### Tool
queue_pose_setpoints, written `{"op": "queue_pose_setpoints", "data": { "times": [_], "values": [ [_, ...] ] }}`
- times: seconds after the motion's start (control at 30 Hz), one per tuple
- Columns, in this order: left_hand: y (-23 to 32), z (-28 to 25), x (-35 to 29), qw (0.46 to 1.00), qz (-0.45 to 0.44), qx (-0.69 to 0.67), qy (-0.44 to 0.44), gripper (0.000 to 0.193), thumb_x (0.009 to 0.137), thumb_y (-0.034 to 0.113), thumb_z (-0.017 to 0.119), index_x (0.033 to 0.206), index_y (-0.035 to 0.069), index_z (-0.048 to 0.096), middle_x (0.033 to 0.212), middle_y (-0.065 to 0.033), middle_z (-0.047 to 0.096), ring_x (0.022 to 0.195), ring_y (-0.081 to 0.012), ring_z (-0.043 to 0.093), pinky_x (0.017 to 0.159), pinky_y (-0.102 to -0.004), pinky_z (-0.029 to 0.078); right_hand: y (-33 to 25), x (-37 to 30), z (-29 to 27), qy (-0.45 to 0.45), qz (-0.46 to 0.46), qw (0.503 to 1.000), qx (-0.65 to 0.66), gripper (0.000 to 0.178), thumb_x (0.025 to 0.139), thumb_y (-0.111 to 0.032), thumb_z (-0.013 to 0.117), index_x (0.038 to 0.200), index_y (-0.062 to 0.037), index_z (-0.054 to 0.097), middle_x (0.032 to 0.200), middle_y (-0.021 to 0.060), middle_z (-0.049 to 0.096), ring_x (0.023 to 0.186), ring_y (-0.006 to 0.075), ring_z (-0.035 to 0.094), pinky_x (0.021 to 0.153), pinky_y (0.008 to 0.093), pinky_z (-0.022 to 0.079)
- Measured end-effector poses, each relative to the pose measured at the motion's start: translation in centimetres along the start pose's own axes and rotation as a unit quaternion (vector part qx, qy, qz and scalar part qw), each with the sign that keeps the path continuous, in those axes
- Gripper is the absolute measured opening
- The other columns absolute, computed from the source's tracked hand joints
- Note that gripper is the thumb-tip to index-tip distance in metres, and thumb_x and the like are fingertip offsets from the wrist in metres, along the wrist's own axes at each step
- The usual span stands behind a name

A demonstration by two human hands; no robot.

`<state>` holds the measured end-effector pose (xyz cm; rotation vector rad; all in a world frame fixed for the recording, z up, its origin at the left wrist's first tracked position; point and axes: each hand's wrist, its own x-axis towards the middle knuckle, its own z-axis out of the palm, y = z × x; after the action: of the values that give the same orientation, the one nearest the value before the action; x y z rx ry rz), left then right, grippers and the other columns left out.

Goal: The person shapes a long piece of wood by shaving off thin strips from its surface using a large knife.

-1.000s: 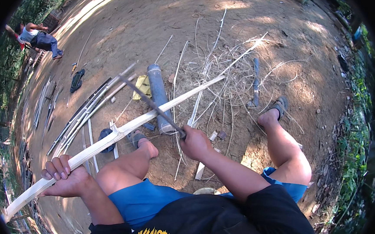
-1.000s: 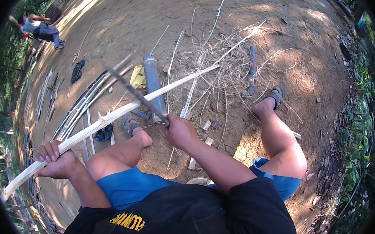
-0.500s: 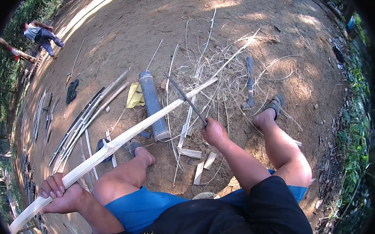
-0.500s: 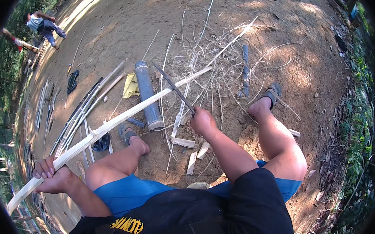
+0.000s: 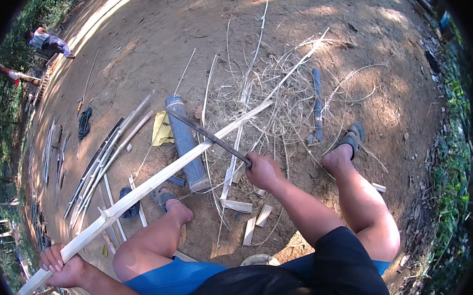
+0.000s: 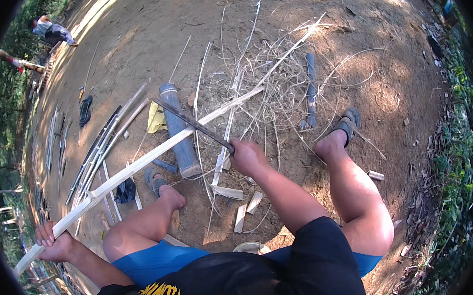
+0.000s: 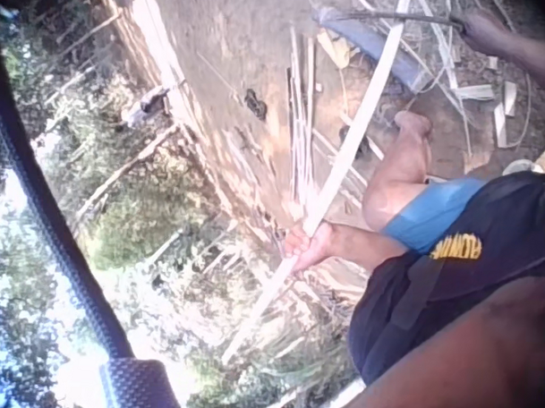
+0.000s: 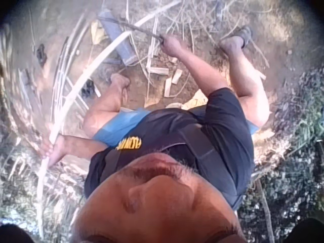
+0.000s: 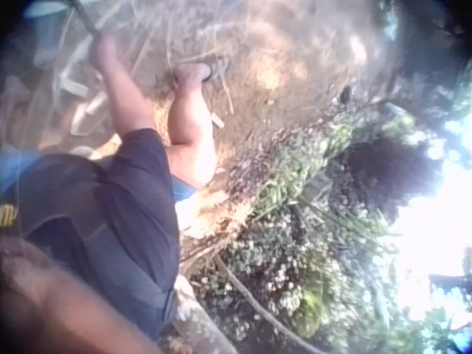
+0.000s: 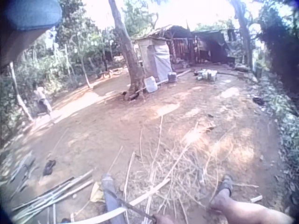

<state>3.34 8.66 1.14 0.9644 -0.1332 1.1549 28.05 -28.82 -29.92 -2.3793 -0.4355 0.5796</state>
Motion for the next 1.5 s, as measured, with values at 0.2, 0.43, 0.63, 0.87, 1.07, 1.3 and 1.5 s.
{"op": "queue_pose_setpoints", "data": {
  "times": [0.2,0.43,0.63,0.87,1.07,1.3,1.5],
  "values": [
    [-0.5,-2.8,2.6,0.998,-0.06,0.013,0.009,0.074,0.09,0.077,0.022,0.065,0.01,0.041,0.052,-0.0002,0.039,0.04,-0.0092,0.038,0.042,-0.0228,0.033,5.3,4.4,1.3,0.034,0.067,0.997,-0.019,0.02,0.083,-0.014,0.057,0.102,-0.0091,0.061,0.094,0.0178,0.068,0.096,0.0383,0.064,0.085,0.0465,0.051],
    [-0.5,-4.6,5.1,0.996,-0.063,0.031,0.05,0.039,0.094,0.033,0.039,0.06,0.013,0.038,0.048,0.0004,0.035,0.039,-0.0091,0.034,0.043,-0.0221,0.03,9.2,5.4,1.2,0.051,0.114,0.992,-0.024,0.02,0.083,-0.013,0.057,0.102,-0.0101,0.06,0.091,0.0167,0.068,0.089,0.0353,0.067,0.08,0.0448,0.053],
    [0.7,-6.8,6.2,0.995,-0.045,0.077,0.044,0.04,0.094,0.031,0.038,0.058,0.013,0.036,0.047,0.0005,0.033,0.039,-0.0088,0.033,0.043,-0.0216,0.028,7.2,4.3,1.5,-0.001,0.032,0.997,-0.07,0.02,0.083,-0.013,0.057,0.102,-0.0099,0.059,0.091,0.0156,0.069,0.09,0.0344,0.068,0.082,0.0441,0.054],
    [0.5,-7.5,6.7,0.993,-0.059,0.081,0.067,0.045,0.096,0.038,0.035,0.058,0.014,0.035,0.048,-0.0001,0.033,0.038,-0.01,0.03,0.042,-0.0219,0.027,9.7,6.7,0.8,0.018,0.132,0.991,-0.032,0.023,0.085,-0.013,0.056,0.108,-0.0108,0.062,0.097,0.016,0.07,0.092,0.0366,0.067,0.083,0.0477,0.052],
    [-0.5,-7.3,7.1,0.989,-0.044,0.103,0.095,0.04,0.094,0.034,0.037,0.059,0.014,0.035,0.048,0.0,0.033,0.038,-0.01,0.029,0.042,-0.0228,0.027,15.5,7.8,0.1,0.033,0.278,0.96,-0.019,0.029,0.084,-0.013,0.057,0.112,-0.0086,0.062,0.107,0.0188,0.068,0.1,0.0362,0.066,0.087,0.0463,0.052],
    [-1.6,-9.2,7.4,0.985,-0.047,0.111,0.124,0.035,0.092,0.027,0.037,0.059,0.013,0.035,0.048,-0.0002,0.033,0.039,-0.0104,0.029,0.041,-0.0241,0.026,17.4,7.9,0.0,0.029,0.319,0.947,-0.006,0.028,0.085,-0.013,0.056,0.111,-0.0056,0.062,0.109,0.0193,0.067,0.105,0.0377,0.064,0.092,0.0472,0.049],
    [2.1,-12.1,7.2,0.988,-0.062,0.096,0.108,0.04,0.093,0.033,0.037,0.058,0.014,0.034,0.049,0.0,0.033,0.04,-0.0109,0.031,0.042,-0.0246,0.028,15.7,8.5,-0.9,0.013,0.227,0.972,-0.055,0.029,0.083,-0.016,0.061,0.108,-0.0004,0.064,0.109,0.0244,0.066,0.105,0.0393,0.063,0.09,0.0467,0.051]
  ]
}}
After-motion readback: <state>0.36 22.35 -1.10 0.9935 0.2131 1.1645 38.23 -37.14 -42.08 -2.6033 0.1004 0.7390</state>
